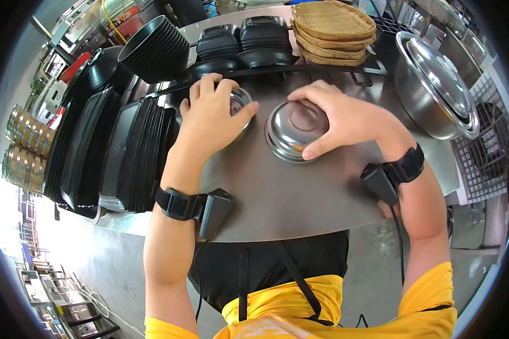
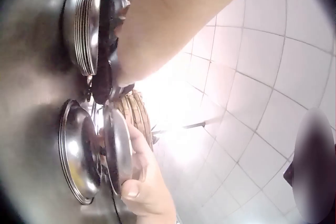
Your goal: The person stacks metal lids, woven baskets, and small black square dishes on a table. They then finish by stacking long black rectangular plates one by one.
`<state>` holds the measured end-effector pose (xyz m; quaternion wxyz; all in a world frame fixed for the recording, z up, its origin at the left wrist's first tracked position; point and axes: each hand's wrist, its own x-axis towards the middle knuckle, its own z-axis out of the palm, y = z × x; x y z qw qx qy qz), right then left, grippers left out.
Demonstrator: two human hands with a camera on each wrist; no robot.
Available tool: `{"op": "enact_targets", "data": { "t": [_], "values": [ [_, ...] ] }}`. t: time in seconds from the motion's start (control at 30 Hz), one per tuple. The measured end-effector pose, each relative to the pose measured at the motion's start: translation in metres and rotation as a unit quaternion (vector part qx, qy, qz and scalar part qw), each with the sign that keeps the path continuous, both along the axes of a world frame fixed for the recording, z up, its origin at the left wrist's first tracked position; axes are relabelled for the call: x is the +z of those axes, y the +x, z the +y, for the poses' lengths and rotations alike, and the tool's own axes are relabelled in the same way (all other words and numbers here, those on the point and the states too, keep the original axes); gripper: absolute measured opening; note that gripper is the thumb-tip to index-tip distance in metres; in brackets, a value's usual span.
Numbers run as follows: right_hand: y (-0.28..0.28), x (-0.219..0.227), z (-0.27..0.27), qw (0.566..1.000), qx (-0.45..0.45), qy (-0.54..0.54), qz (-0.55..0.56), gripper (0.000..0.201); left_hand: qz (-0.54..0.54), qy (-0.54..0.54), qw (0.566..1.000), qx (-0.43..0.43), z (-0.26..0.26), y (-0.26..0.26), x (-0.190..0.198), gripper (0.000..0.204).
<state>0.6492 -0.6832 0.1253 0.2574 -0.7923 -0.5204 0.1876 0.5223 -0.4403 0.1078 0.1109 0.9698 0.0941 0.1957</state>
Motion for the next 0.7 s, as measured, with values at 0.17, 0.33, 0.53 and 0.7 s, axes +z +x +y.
{"op": "enact_targets", "data": {
  "t": [0.17,0.33,0.53,0.7],
  "values": [
    [-0.007,-0.007,0.003,0.998,0.000,-0.014,-0.067,0.102,0.023,0.009,1.000,0.006,-0.007,-0.003,0.002,0.062],
    [-0.005,-0.008,0.002,0.996,0.005,-0.015,-0.087,0.103,0.018,0.000,1.000,0.009,-0.003,-0.001,-0.001,0.061],
    [0.001,-0.009,0.003,0.998,0.000,-0.027,-0.057,0.103,0.017,0.002,0.999,0.029,-0.008,-0.003,0.006,0.056],
    [0.005,-0.013,0.005,0.999,-0.020,-0.004,-0.030,0.096,-0.029,-0.009,1.000,0.008,-0.009,-0.002,0.011,0.054]
  ]
}}
